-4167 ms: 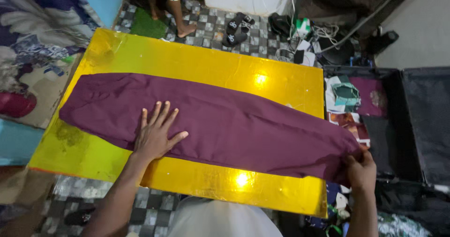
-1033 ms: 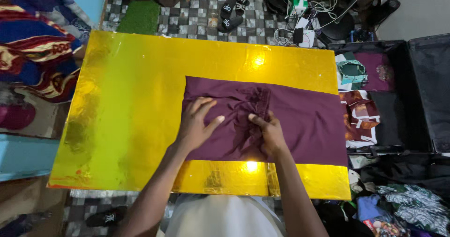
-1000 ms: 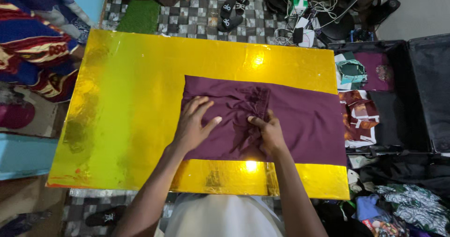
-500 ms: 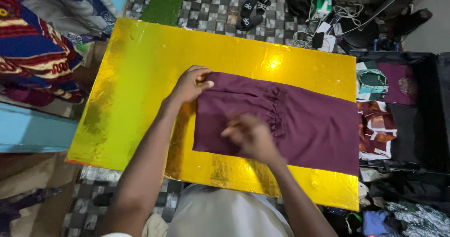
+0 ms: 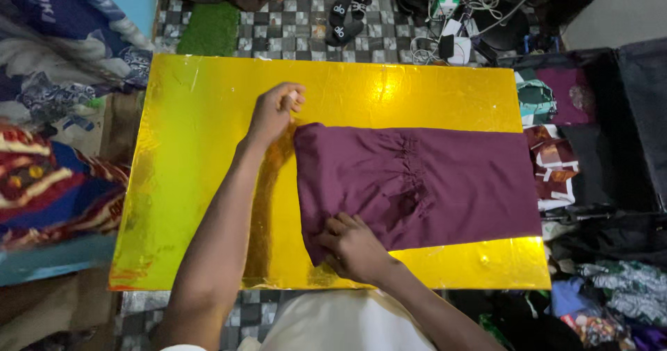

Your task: The person folds a white pair of trousers, a patterned maroon shirt, and a solid maroon garment on a yellow table. Each item is smoothed, folded into a compact rectangle, and placed into a black suitcase.

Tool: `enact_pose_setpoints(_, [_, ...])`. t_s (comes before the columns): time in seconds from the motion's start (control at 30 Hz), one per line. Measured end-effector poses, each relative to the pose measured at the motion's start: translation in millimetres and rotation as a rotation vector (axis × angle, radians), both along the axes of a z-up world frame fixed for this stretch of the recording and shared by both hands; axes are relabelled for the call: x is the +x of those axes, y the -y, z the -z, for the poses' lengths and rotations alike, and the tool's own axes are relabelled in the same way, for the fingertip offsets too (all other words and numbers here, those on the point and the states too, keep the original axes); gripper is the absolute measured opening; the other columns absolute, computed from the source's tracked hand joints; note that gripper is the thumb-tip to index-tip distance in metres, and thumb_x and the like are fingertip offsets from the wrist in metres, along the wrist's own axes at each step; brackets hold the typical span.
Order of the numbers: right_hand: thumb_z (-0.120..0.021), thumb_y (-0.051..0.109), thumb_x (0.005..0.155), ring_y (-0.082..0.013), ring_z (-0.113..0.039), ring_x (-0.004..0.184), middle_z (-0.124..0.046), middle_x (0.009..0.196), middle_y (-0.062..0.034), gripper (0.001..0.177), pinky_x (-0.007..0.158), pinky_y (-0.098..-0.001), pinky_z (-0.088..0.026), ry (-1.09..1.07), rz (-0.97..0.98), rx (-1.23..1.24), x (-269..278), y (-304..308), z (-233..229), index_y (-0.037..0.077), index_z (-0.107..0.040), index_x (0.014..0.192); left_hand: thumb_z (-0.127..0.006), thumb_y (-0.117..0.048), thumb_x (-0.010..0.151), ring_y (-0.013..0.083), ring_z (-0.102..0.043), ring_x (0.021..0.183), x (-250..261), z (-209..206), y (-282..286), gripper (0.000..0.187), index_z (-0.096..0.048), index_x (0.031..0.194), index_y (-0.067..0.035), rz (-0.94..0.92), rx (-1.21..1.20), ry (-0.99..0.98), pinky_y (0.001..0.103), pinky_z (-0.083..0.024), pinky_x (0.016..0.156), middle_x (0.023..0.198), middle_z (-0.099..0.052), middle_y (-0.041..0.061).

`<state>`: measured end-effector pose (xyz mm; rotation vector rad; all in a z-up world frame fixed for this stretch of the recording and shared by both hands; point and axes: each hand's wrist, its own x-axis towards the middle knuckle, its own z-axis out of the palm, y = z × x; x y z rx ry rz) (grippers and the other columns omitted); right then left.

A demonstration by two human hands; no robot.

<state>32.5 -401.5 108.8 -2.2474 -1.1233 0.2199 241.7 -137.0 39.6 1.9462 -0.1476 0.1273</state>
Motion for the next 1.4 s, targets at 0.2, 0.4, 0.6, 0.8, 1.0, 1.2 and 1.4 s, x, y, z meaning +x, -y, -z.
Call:
enact_pose_setpoints(0.2, [-0.081, 0.023, 0.079, -0.0336, -0.064, 0.102, -0.071, 0.110, -0.0111, 0.039, 0.093, -0.0450, -0.050, -0.218, 0.172, 0.182, 2, 10, -13, 0.008, -0.073, 0.114, -0.071, -0.040, 0.099, 0.0279, -0.071, 0.078, -30, -57, 2, 0.046, -0.058, 0.132, -0.011, 0.025, 0.327, -0.660, 0.038, -0.057, 0.069, 0.090, -0.073, 0.018])
enact_pose_setpoints(0.4, [-0.072, 0.037, 0.093, -0.0385, -0.050, 0.138, -0.059, 0.142, -0.0156, 0.052, 0.114, -0.0499, -0.040, 0.191, 0.671, 0.031, 49, 47, 7, 0.008, -0.063, 0.136, -0.066, -0.039, 0.102, 0.0352, -0.067, 0.094, -38, 5, 12, 0.033, -0.074, 0.099, -0.006, 0.065, 0.453, -0.095, 0.046, -0.053, 0.083, 0.096, -0.073, 0.016])
enact_pose_setpoints(0.6, [-0.060, 0.049, 0.099, -0.0383, -0.025, 0.154, -0.034, 0.166, -0.0172, 0.062, 0.122, -0.0567, -0.022, 0.251, 0.779, -0.281, 58, 62, 51, 0.013, -0.056, 0.149, -0.069, -0.030, 0.101, 0.0378, -0.064, 0.101, -44, -3, 20, 0.026, -0.069, 0.110, -0.005, -0.239, 0.351, 0.143, 0.047, -0.052, 0.089, 0.110, -0.065, 0.018])
enact_pose_setpoints(0.8, [-0.067, 0.043, 0.096, -0.0369, -0.028, 0.154, -0.037, 0.164, -0.0154, 0.058, 0.122, -0.0529, -0.025, 0.128, 0.826, -0.140, 58, 63, 41, 0.013, -0.058, 0.145, -0.063, -0.070, 0.085, 0.0433, -0.031, 0.146, -126, -39, 83, 0.086, -0.055, 0.144, -0.007, 0.257, 0.654, 0.285, 0.067, -0.021, 0.113, 0.155, -0.041, 0.020])
enact_pose_setpoints(1.0, [-0.075, 0.018, 0.094, -0.0312, -0.050, 0.147, -0.056, 0.151, -0.0185, 0.043, 0.120, -0.0398, -0.039, -0.025, 1.051, 0.352, 53, 95, 28, 0.003, -0.064, 0.134, -0.051, -0.089, 0.073, 0.0389, -0.006, 0.156, -133, -8, 38, 0.115, -0.036, 0.156, -0.012, 0.354, 0.879, 0.231, 0.067, -0.005, 0.119, 0.169, -0.018, 0.013])
enact_pose_setpoints(1.2, [-0.078, 0.014, 0.094, -0.0283, -0.065, 0.124, -0.066, 0.133, -0.0165, 0.040, 0.104, -0.0371, -0.050, 0.150, 1.349, 0.344, 38, 189, 58, 0.002, -0.066, 0.130, -0.058, -0.088, 0.065, 0.0366, -0.007, 0.154, -117, -21, -36, 0.121, -0.032, 0.155, -0.011, 0.409, 0.966, 0.158, 0.067, -0.007, 0.117, 0.167, -0.017, 0.011])
enact_pose_setpoints(1.4, [-0.078, 0.023, 0.097, -0.0273, -0.067, 0.107, -0.066, 0.118, -0.0165, 0.043, 0.089, -0.0361, -0.056, 0.144, 1.547, 0.213, 41, 289, 78, 0.001, -0.065, 0.131, -0.071, -0.082, 0.055, 0.0331, -0.018, 0.155, -126, -63, -39, 0.109, -0.051, 0.143, -0.019, 0.212, 1.112, -0.117, 0.065, -0.016, 0.120, 0.164, -0.030, 0.007])
